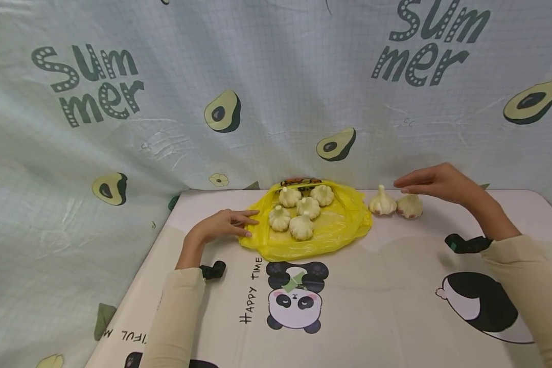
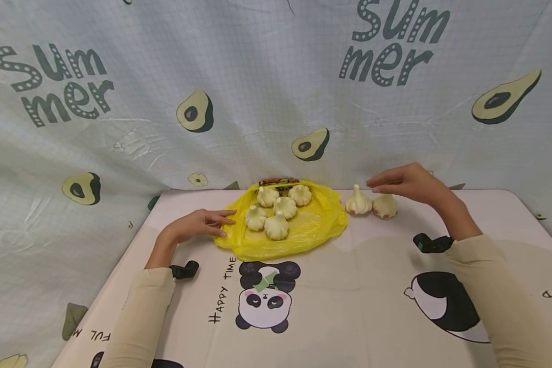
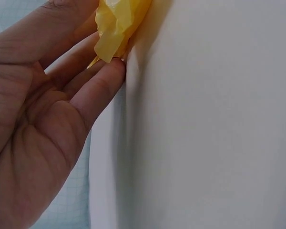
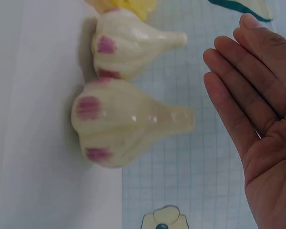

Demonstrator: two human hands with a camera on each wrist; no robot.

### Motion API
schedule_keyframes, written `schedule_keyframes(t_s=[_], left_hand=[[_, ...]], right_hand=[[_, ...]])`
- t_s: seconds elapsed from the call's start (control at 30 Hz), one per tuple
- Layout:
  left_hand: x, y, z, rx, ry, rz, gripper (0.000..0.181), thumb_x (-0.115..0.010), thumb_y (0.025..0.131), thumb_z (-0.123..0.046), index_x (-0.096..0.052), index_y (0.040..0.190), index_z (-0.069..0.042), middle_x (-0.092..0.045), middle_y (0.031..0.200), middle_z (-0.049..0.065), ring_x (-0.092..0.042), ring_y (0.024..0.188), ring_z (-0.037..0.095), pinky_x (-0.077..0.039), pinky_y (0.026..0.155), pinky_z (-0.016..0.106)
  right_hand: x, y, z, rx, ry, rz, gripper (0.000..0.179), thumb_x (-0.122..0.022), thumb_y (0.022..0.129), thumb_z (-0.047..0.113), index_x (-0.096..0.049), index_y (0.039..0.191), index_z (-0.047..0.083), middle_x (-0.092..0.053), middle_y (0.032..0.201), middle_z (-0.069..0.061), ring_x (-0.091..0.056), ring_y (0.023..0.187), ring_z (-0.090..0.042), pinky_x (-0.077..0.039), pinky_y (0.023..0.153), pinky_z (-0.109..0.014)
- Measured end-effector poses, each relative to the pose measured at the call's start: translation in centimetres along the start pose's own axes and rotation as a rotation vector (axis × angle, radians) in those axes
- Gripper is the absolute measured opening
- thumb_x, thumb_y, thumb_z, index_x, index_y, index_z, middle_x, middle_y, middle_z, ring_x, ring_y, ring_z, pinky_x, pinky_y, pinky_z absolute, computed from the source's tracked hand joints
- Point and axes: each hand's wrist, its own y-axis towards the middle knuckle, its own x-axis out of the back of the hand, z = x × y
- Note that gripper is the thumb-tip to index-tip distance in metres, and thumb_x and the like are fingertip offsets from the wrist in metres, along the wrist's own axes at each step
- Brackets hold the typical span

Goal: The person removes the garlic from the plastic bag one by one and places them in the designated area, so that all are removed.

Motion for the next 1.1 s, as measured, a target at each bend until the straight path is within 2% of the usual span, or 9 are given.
schedule_keyframes(t_s=[0.2,0.4,0.6,0.7,0.93,1.1], left_hand=[[0.0,0.0,0.0,-0.011,0.018,-0.002,0.044,-0.078,0.091,-0.019,-0.069,0.134,-0.011,-0.045,0.157,0.001,-0.029,0.152,0.029,-0.03,0.116,0.047],[0.0,0.0,0.3,-0.014,0.03,0.001,0.044,-0.077,0.091,-0.02,-0.069,0.133,-0.011,-0.046,0.157,0.002,-0.031,0.15,0.03,-0.033,0.109,0.044],[0.1,0.0,-0.1,0.007,0.01,0.002,0.044,-0.078,0.09,-0.02,-0.07,0.133,-0.012,-0.046,0.157,0.001,-0.027,0.152,0.029,-0.024,0.121,0.051],[0.2,0.1,-0.1,0.012,0.006,0.005,0.044,-0.078,0.09,-0.02,-0.07,0.132,-0.013,-0.047,0.157,0.001,-0.026,0.153,0.029,-0.022,0.122,0.052],[0.2,0.2,0.0,0.015,-0.007,0.012,0.044,-0.078,0.091,-0.018,-0.069,0.133,-0.011,-0.046,0.157,0.001,-0.026,0.153,0.029,-0.023,0.122,0.051],[0.3,0.3,0.0,0.014,0.001,0.009,0.044,-0.078,0.091,-0.018,-0.069,0.133,-0.011,-0.046,0.157,0.001,-0.027,0.152,0.028,-0.025,0.121,0.05]], right_hand=[[-1.4,0.8,-0.2,0.136,0.021,0.017,0.026,-0.075,0.092,0.009,-0.077,0.118,0.008,-0.077,0.111,-0.007,-0.067,0.097,0.005,-0.052,0.076,-0.012],[-2.6,1.9,0.3,0.141,0.049,0.06,0.026,-0.073,0.094,0.009,-0.077,0.119,0.009,-0.077,0.114,-0.005,-0.064,0.101,0.008,-0.053,0.078,-0.014],[-3.1,2.9,1.0,0.136,0.036,0.074,0.026,-0.073,0.095,0.013,-0.077,0.12,0.01,-0.076,0.114,-0.005,-0.065,0.103,0.004,-0.053,0.08,-0.016],[-3.3,3.3,1.4,0.114,0.053,0.082,0.026,-0.073,0.095,0.014,-0.077,0.12,0.011,-0.076,0.115,-0.007,-0.065,0.103,0.004,-0.053,0.081,-0.016],[-3.6,4.1,1.6,0.136,0.055,0.08,0.025,-0.073,0.095,0.013,-0.077,0.12,0.011,-0.076,0.115,-0.009,-0.066,0.1,0.002,-0.054,0.08,-0.017],[-3.7,4.5,2.0,0.115,0.069,0.088,0.027,-0.074,0.095,0.015,-0.076,0.12,0.01,-0.076,0.115,-0.007,-0.066,0.1,0.002,-0.054,0.08,-0.016]])
